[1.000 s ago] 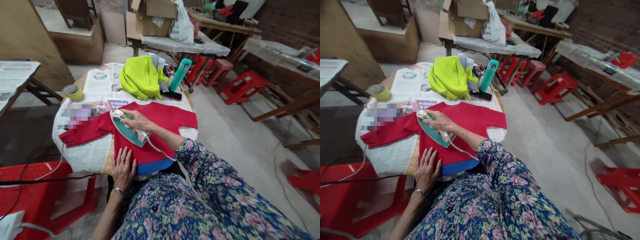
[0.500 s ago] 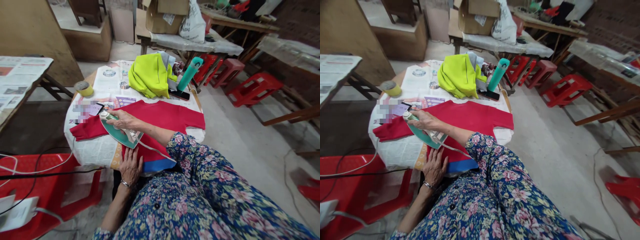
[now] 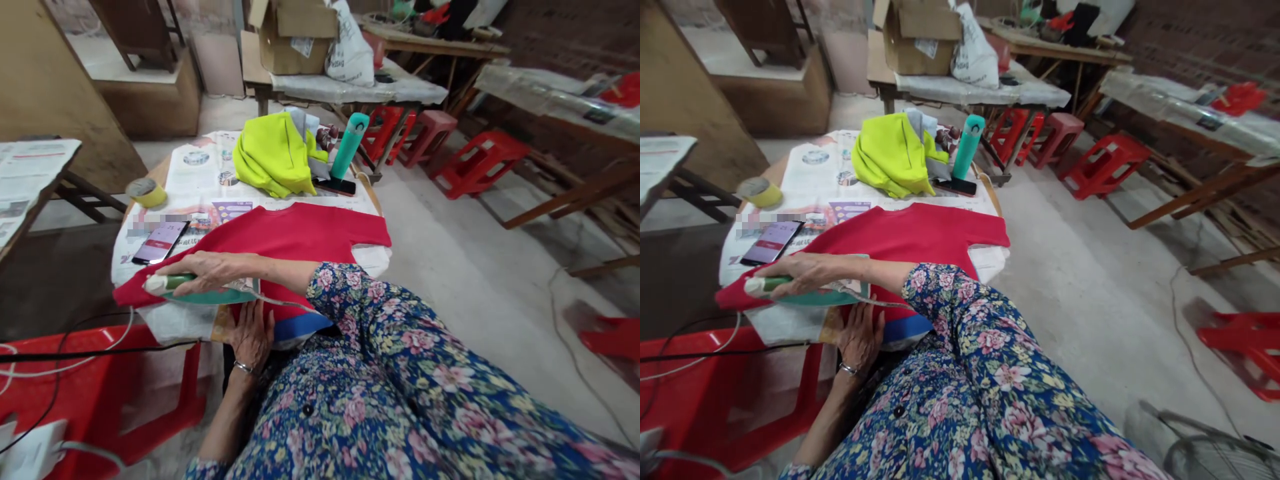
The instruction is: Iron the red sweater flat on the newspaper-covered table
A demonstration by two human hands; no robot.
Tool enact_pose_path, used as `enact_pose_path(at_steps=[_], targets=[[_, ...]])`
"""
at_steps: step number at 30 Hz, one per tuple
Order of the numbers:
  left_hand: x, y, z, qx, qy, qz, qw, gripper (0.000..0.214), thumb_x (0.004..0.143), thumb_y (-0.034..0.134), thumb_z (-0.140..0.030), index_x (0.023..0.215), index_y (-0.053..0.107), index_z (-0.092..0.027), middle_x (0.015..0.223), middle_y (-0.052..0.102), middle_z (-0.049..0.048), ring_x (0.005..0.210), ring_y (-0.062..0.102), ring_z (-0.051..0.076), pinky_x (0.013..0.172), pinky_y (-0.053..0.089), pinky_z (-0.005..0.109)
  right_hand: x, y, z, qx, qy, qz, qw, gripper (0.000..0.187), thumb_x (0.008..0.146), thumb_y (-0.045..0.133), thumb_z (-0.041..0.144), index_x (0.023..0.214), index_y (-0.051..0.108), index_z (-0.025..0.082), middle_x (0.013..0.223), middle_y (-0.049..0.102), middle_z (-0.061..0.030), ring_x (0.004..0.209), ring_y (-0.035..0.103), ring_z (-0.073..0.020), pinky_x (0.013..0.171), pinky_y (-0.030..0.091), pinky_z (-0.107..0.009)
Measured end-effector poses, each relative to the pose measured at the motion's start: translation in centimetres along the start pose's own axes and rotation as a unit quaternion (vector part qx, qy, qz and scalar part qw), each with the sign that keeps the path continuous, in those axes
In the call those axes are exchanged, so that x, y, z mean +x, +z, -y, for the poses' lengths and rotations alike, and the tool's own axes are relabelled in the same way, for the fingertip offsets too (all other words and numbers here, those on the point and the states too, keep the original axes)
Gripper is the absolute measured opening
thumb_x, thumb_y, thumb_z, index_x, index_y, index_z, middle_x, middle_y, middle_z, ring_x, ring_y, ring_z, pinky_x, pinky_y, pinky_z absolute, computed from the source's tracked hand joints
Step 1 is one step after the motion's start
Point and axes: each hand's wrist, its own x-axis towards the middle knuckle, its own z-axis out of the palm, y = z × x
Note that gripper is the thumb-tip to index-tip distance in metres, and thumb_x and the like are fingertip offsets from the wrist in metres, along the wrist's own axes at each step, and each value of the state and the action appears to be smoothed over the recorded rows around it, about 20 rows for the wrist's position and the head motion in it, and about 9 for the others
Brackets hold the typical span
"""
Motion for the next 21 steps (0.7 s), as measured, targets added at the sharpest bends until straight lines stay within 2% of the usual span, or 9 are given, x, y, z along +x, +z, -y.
enact_pose_path(at_steps=[2,4,8,11,13,17,21], targets=[[0.1,0.2,0.3,-0.006,0.008,-0.002,1.0,0.044,0.109,0.051,-0.034,0.139,0.078,-0.018,0.138,0.081,0.0183,0.134,0.074,0.035,0.133,0.039,0.059,-0.2,-0.2,0.2,0.014,0.002,0.007,1.0,0.025,0.102,0.084,0.018,0.127,0.081,0.019,0.112,0.082,0.0013,0.092,0.071,-0.0137,0.07,0.054,-0.015],[0.3,0.3,0.4,-0.009,0.018,-0.008,1.0,0.044,0.108,0.051,-0.033,0.14,0.078,-0.019,0.135,0.083,0.0178,0.131,0.076,0.035,0.134,0.037,0.061,-0.8,-0.5,0.0,0.025,0.026,-0.012,0.999,0.031,0.107,0.08,0.025,0.138,0.078,0.02,0.102,0.079,0.0015,0.082,0.069,-0.0126,0.063,0.052,-0.015],[0.4,0.2,0.2,-0.019,0.013,-0.025,0.999,0.047,0.108,0.051,-0.033,0.144,0.078,-0.02,0.14,0.081,0.0183,0.137,0.073,0.037,0.135,0.034,0.062,-2.7,-1.9,-1.6,0.072,0.06,-0.095,0.991,0.052,0.114,0.07,0.031,0.165,0.061,0.022,0.084,0.069,0.0036,0.06,0.059,-0.0091,0.052,0.048,-0.015],[0.5,0.1,-0.1,-0.039,0.006,-0.029,0.999,0.047,0.108,0.051,-0.034,0.147,0.077,-0.024,0.152,0.075,0.0156,0.149,0.065,0.037,0.137,0.03,0.063,-4.5,-3.7,-3.4,0.098,0.077,-0.148,0.981,0.061,0.114,0.069,0.034,0.172,0.052,0.021,0.077,0.062,0.0054,0.052,0.053,-0.0079,0.048,0.047,-0.015],[0.6,0.0,-0.2,-0.046,0.003,-0.034,0.998,0.048,0.109,0.05,-0.036,0.147,0.077,-0.024,0.157,0.071,0.0151,0.153,0.062,0.038,0.138,0.028,0.063,-6.0,-5.0,-4.7,0.102,0.101,-0.18,0.973,0.061,0.115,0.069,0.032,0.172,0.052,0.02,0.072,0.059,0.0064,0.049,0.051,-0.0077,0.048,0.047,-0.015],[0.8,-0.3,-0.2,-0.052,0.0,-0.035,0.998,0.048,0.109,0.049,-0.038,0.146,0.077,-0.022,0.16,0.069,0.0158,0.154,0.061,0.037,0.138,0.029,0.061,-9.5,-7.1,-7.2,0.115,0.157,-0.267,0.944,0.058,0.114,0.068,0.029,0.17,0.055,0.019,0.069,0.055,0.0069,0.047,0.05,-0.0084,0.047,0.048,-0.017],[1.0,-0.7,-0.2,-0.065,-0.01,-0.025,0.998,0.047,0.108,0.051,-0.04,0.144,0.076,-0.023,0.158,0.071,0.0158,0.154,0.061,0.036,0.139,0.024,0.062,-12.3,-7.0,-9.0,0.139,0.197,-0.363,0.9,0.056,0.114,0.065,0.034,0.169,0.056,0.023,0.07,0.052,0.0059,0.045,0.052,-0.0105,0.045,0.049,-0.02]])
